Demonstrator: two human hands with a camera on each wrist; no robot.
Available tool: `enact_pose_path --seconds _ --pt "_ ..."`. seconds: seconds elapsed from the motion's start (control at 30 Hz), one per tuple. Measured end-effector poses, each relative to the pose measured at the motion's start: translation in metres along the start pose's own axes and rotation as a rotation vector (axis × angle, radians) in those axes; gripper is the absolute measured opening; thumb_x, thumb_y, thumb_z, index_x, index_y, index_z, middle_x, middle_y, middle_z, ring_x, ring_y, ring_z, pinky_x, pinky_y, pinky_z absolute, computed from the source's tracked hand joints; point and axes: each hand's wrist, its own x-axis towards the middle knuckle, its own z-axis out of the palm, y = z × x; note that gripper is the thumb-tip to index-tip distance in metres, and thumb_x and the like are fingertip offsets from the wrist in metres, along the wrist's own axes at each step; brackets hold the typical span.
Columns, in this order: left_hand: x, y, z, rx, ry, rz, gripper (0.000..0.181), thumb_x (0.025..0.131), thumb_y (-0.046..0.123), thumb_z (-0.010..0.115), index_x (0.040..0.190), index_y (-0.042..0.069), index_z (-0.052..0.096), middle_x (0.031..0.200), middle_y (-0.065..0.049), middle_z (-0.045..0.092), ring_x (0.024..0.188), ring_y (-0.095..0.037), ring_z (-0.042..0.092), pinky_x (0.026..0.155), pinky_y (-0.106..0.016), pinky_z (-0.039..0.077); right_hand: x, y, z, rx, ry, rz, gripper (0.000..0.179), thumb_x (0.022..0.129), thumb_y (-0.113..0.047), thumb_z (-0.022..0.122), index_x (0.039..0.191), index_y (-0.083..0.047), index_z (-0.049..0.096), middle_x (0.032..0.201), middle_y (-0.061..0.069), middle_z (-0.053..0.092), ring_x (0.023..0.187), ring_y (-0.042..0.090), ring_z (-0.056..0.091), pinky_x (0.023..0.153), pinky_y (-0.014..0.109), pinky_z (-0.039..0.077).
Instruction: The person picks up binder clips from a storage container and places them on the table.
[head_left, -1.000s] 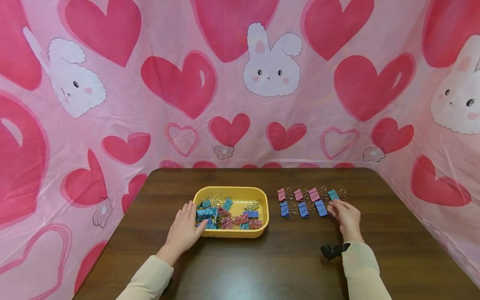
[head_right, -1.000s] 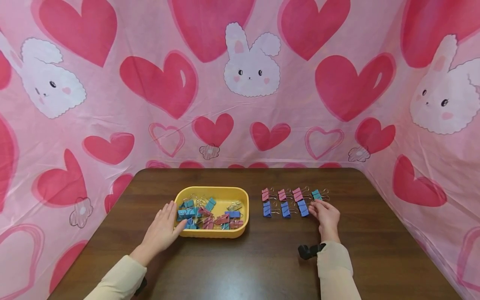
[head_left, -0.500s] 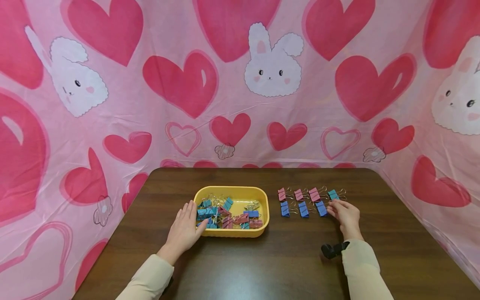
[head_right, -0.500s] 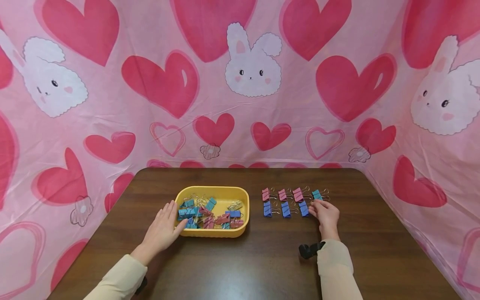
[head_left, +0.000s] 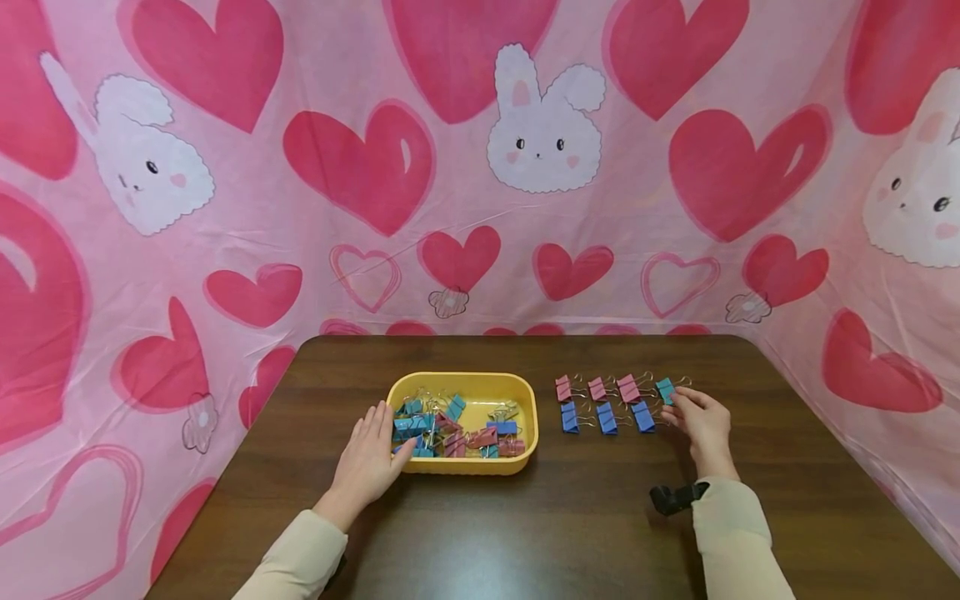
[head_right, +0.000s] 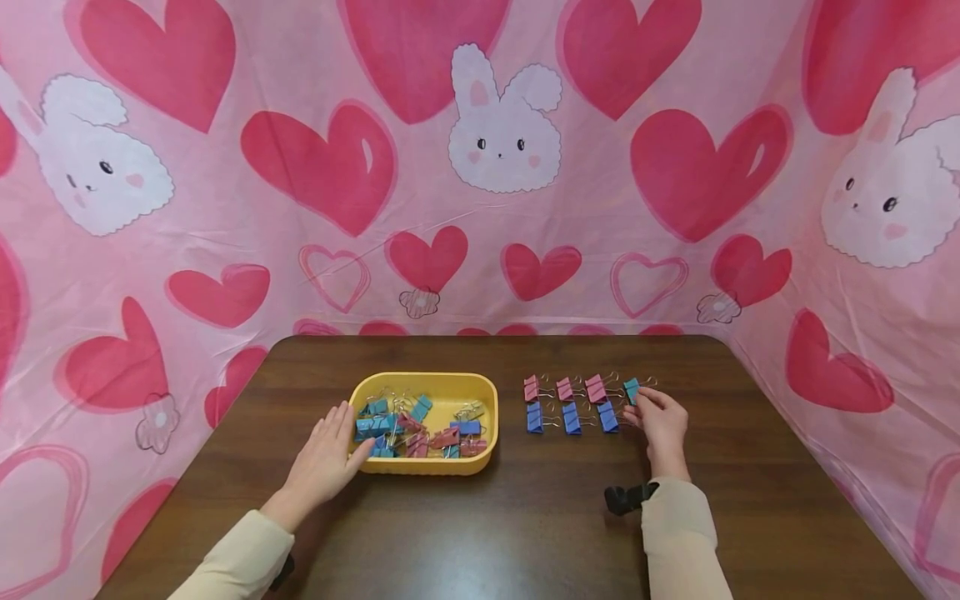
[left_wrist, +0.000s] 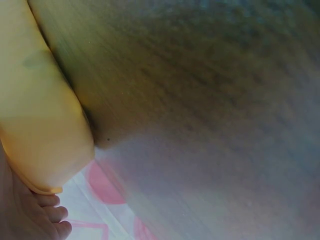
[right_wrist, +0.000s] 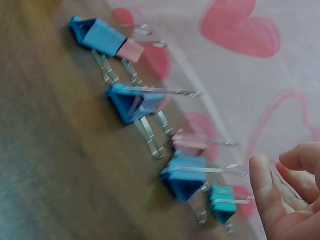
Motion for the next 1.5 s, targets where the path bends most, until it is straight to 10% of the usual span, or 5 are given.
enact_pose_path --seconds 0.1,0.43,0.8,1.5 --pt "0.0 0.0 0.0 0.003 0.002 0.001 0.077 0.09 0.045 0.052 0.138 -0.011 0.029 0.143 -0.027 0.027 0.131 -0.041 0.023 0.107 -0.05 0.016 0.006 -0.001 0.0 -0.041 -0.045 -0.058 0.009 0.089 -0.003 0.058 0.093 -0.005 0.066 0.073 -0.003 0.064 0.062 0.012 0.066 0.062 0.027 0.054" --pt "0.0 0.0 -0.001 0.003 -0.006 0.0 0.077 0.09 0.045 0.051 0.138 -0.011 0.029 0.143 -0.027 0.026 0.132 -0.041 0.021 0.107 -0.05 0.016 0.096 0.055 -0.007 -0.048 -0.184 -0.322 0.053 0.08 -0.025 0.073 0.12 0.004 0.055 0.099 0.02 0.065 0.068 0.019 0.067 0.06 0.031 0.054" --pt "-0.001 0.001 -0.001 -0.001 -0.013 -0.003 0.076 0.09 0.045 0.051 0.138 -0.01 0.029 0.144 -0.027 0.026 0.132 -0.041 0.021 0.107 -0.05 0.016 -0.029 -0.042 0.079 -0.135 -0.403 -0.312 0.025 0.09 -0.004 0.057 0.113 0.003 0.055 0.082 -0.008 0.066 0.065 0.013 0.065 0.061 0.028 0.054" --pt "-0.001 0.0 -0.002 -0.011 0.001 -0.002 0.076 0.09 0.044 0.052 0.138 -0.011 0.029 0.143 -0.027 0.026 0.132 -0.041 0.022 0.107 -0.05 0.016 -0.06 -0.015 0.164 -0.423 -0.692 -0.253 0.031 0.088 -0.003 0.059 0.116 0.009 0.054 0.101 0.023 0.061 0.077 0.035 0.063 0.066 0.041 0.054"
